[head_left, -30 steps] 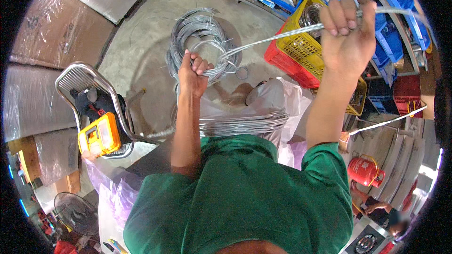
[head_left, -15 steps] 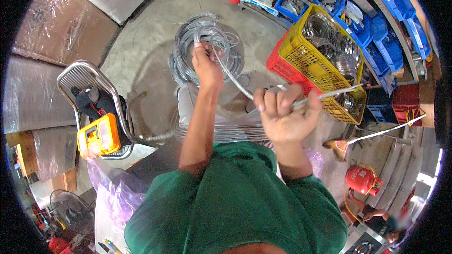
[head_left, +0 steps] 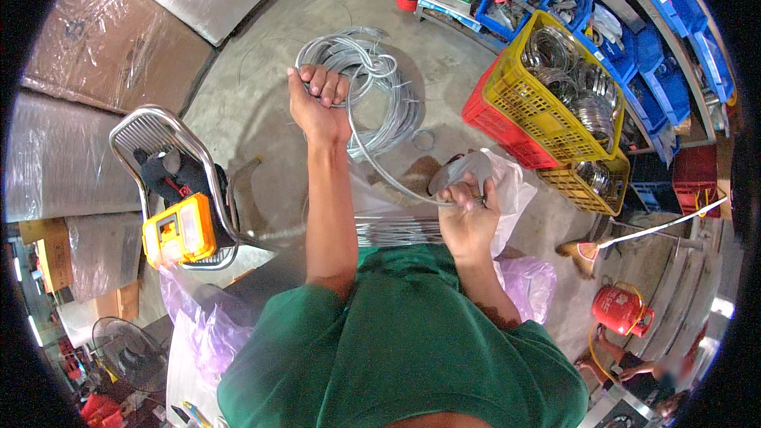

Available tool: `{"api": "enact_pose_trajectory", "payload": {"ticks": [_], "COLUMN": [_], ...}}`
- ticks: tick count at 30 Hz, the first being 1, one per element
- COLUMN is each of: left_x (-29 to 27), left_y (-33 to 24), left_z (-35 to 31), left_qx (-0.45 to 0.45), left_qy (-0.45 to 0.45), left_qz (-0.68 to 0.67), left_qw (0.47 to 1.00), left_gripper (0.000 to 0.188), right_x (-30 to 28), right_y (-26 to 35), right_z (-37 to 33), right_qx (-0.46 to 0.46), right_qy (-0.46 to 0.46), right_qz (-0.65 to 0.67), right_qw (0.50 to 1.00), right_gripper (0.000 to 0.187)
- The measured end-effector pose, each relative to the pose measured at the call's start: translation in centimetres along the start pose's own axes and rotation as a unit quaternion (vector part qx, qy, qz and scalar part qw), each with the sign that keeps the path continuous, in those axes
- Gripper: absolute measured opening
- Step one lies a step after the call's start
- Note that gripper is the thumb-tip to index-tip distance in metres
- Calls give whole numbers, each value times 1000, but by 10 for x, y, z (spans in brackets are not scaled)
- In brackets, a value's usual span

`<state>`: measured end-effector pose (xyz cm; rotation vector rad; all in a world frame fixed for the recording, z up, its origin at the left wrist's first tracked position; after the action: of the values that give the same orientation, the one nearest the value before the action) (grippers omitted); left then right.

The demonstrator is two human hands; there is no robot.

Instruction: The person gathers loose metal wire from the floor, aligns it into a bundle, and coils it into a neat circular shape by hand. The person then secures the coil with a twist tie and places the finished coil on the floor.

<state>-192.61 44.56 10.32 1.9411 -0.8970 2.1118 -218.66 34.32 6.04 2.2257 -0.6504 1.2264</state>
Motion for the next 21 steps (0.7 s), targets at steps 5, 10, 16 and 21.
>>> {"api": "enact_pose_trajectory", "payload": {"ticks": [5,10,16,21], "left_x": [21,41,66,65], "left_y": [-2,-11,29,30], "left_z": [-7,-18,-39,-37], "left_qx": [41,6,-79,-82], "left_qy": [5,16,74,80], "left_qz": [43,40,-37,-12], "left_qw": [998,999,993,993], "left_gripper": [33,34,34,35], "right_x": [5,25,66,73], "right_y": [-10,36,-29,-67], "right_z": [-7,-22,37,24], "right_qx": [273,280,93,-11], "right_qy": [37,388,367,470], "right_qz": [-151,-718,-477,-500], "right_qw": [949,505,793,728], "right_gripper": [60,59,60,50]}}
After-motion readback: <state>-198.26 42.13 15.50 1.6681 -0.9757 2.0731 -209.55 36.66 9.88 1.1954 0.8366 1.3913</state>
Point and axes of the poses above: each hand's wrist, its own z-axis towards the middle knuckle, its own x-axis out of the palm, y = z × x, the point moved 2 cm from there along z, towards the middle knuckle, and after that the axes turned 12 degrees about -x, right-handed, at the moved point
